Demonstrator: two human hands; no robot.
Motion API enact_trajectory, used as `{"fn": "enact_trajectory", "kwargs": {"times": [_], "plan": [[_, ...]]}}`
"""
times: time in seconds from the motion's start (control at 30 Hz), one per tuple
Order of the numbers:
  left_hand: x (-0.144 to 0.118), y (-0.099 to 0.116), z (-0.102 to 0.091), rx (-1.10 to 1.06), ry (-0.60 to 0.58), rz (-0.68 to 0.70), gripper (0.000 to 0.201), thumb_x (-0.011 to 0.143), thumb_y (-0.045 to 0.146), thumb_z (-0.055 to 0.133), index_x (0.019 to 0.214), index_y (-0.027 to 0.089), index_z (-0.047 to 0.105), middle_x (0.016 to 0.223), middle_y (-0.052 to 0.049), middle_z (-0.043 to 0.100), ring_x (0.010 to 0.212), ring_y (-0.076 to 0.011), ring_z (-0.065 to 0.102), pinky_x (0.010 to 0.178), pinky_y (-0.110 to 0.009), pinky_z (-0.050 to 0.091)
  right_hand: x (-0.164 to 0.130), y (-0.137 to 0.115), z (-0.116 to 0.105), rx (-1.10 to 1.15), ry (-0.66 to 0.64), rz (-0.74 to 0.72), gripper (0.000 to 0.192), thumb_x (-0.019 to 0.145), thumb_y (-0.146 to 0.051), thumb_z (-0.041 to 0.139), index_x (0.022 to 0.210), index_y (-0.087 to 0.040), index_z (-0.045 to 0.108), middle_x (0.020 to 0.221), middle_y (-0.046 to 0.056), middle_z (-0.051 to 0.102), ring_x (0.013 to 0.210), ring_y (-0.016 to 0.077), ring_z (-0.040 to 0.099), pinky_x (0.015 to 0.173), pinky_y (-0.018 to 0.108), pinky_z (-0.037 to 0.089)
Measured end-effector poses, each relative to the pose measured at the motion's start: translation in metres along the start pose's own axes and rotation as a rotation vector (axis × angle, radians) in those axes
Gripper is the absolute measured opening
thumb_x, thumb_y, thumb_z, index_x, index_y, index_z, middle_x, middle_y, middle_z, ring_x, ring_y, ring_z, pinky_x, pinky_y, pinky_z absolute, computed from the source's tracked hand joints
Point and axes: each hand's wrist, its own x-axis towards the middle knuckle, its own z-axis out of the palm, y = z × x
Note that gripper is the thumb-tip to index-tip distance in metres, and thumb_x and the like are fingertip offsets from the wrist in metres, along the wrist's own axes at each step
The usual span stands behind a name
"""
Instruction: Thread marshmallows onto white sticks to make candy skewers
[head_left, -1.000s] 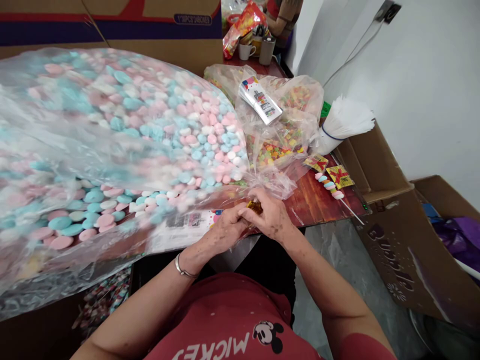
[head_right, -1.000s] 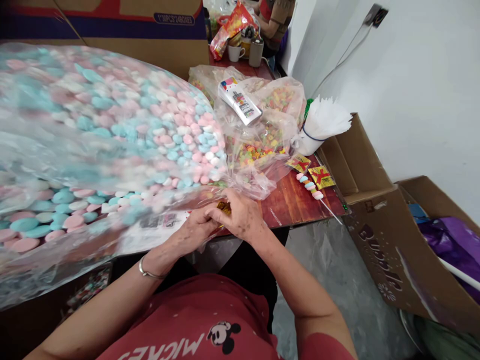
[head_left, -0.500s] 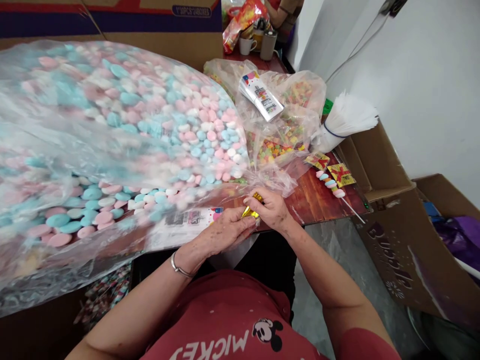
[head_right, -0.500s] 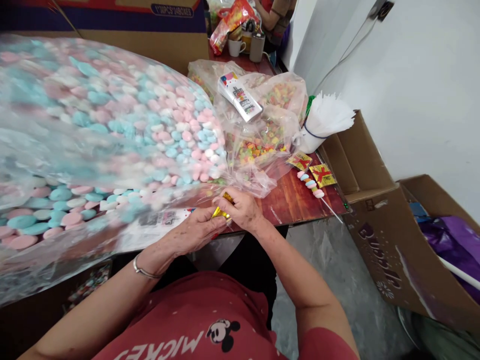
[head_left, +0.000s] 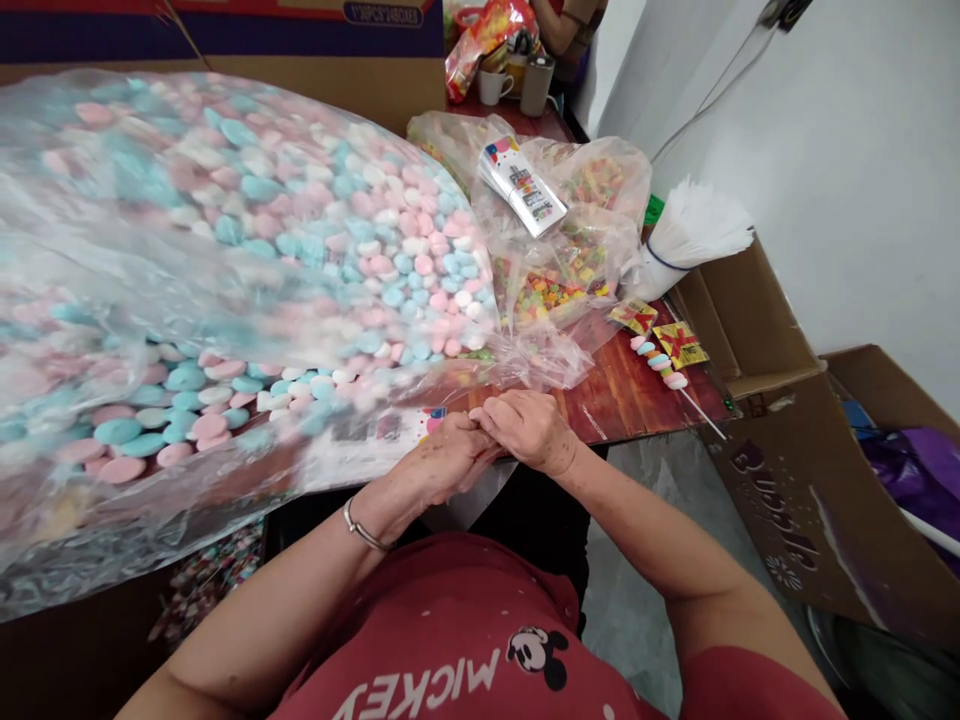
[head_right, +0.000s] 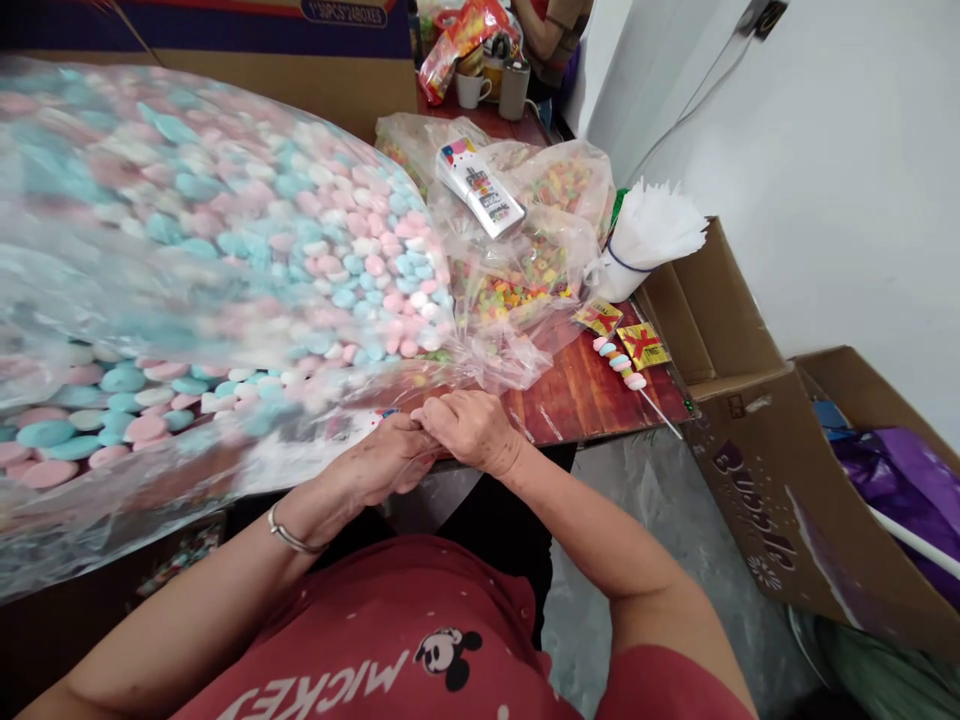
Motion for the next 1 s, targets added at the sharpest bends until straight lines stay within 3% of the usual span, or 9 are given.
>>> {"fn": "enact_trajectory", "kwargs": {"times": [0.1,0.17,0.27,0.4,0.47,0.57,0.73,0.9,1.0], "plan": [[0.0,0.005,0.003,0.031,0.004,-0.039,0.032,0.071,0.036,0.061,0.054,0.022,0.038,0.039,0.009,0.028,0.034,-0.0052,0.022,0.037,-0.022,0.019,0.002,0.006,0.001,0.054,-0.122,0.052,0.035,0.1,-0.033,0.041,0.072,-0.022,0.059,0.059,0.0,0.059,0.058,0.0129,0.055,0.059,0.028,0.037],[0.003,0.007,0.004,0.088,0.051,0.06,0.026,0.074,0.036,0.058,0.059,0.021,0.043,0.046,0.006,0.038,0.04,-0.008,0.035,0.041,-0.022,0.029,0.004,0.016,0.002,0.103,-0.167,0.147,0.037,0.1,-0.038,0.039,0.076,-0.021,0.061,0.063,0.001,0.062,0.06,0.0139,0.056,0.058,0.028,0.037],[0.006,0.004,0.002,0.456,0.227,0.343,0.015,0.077,0.031,0.059,0.082,0.017,0.056,0.072,-0.003,0.06,0.066,-0.0171,0.056,0.064,-0.031,0.048,0.004,0.033,0.008,0.214,-0.224,0.241,0.036,0.099,-0.045,0.041,0.085,-0.02,0.063,0.069,0.003,0.064,0.063,0.0142,0.057,0.06,0.027,0.038],[0.003,-0.009,0.001,1.011,0.506,0.761,0.034,0.086,0.028,0.055,0.111,0.005,0.057,0.103,-0.021,0.065,0.097,-0.0311,0.059,0.087,-0.05,0.049,0.002,0.045,0.014,0.156,-0.386,0.309,0.032,0.095,-0.045,0.048,0.084,-0.019,0.063,0.069,0.004,0.066,0.064,0.0166,0.058,0.06,0.027,0.037],[-0.003,-0.017,0.001,1.142,0.55,0.937,0.036,0.089,0.023,0.053,0.118,0.002,0.055,0.114,-0.026,0.062,0.107,-0.0339,0.057,0.092,-0.052,0.047,0.004,0.044,0.011,0.091,-0.464,0.351,0.029,0.094,-0.045,0.05,0.09,-0.019,0.064,0.073,0.005,0.068,0.067,0.0184,0.059,0.06,0.028,0.037],[-0.011,-0.028,0.002,1.27,0.47,1.089,0.034,0.091,0.022,0.053,0.12,0.005,0.056,0.129,-0.026,0.056,0.123,-0.0361,0.05,0.101,-0.053,0.044,0.009,0.041,-0.003,0.058,-0.491,0.393,0.028,0.097,-0.041,0.046,0.097,-0.02,0.064,0.087,0.007,0.07,0.076,0.0197,0.061,0.065,0.029,0.039],[-0.007,-0.043,0.001,1.392,0.407,1.026,0.035,0.091,0.028,0.056,0.117,0.005,0.06,0.133,-0.028,0.055,0.132,-0.0402,0.045,0.105,-0.058,0.042,0.004,0.048,-0.023,0.081,-0.324,0.5,0.032,0.101,-0.036,0.035,0.099,-0.02,0.063,0.092,0.008,0.07,0.083,0.0208,0.062,0.071,0.03,0.042],[0.003,-0.046,0.007,1.432,0.433,0.933,0.034,0.092,0.026,0.053,0.119,0.007,0.06,0.131,-0.026,0.057,0.129,-0.04,0.049,0.103,-0.059,0.043,-0.01,0.056,-0.005,0.04,-0.169,0.517,0.041,0.101,-0.042,0.03,0.092,-0.019,0.063,0.087,0.009,0.068,0.082,0.0212,0.061,0.074,0.03,0.044],[0.004,-0.042,0.007,1.421,0.431,0.919,0.032,0.091,0.021,0.051,0.118,0.005,0.06,0.13,-0.027,0.057,0.13,-0.0398,0.048,0.104,-0.058,0.043,-0.011,0.054,0.005,0.079,-0.144,0.548,0.041,0.101,-0.042,0.03,0.088,-0.02,0.062,0.082,0.008,0.067,0.077,0.0204,0.059,0.072,0.03,0.043]]}}
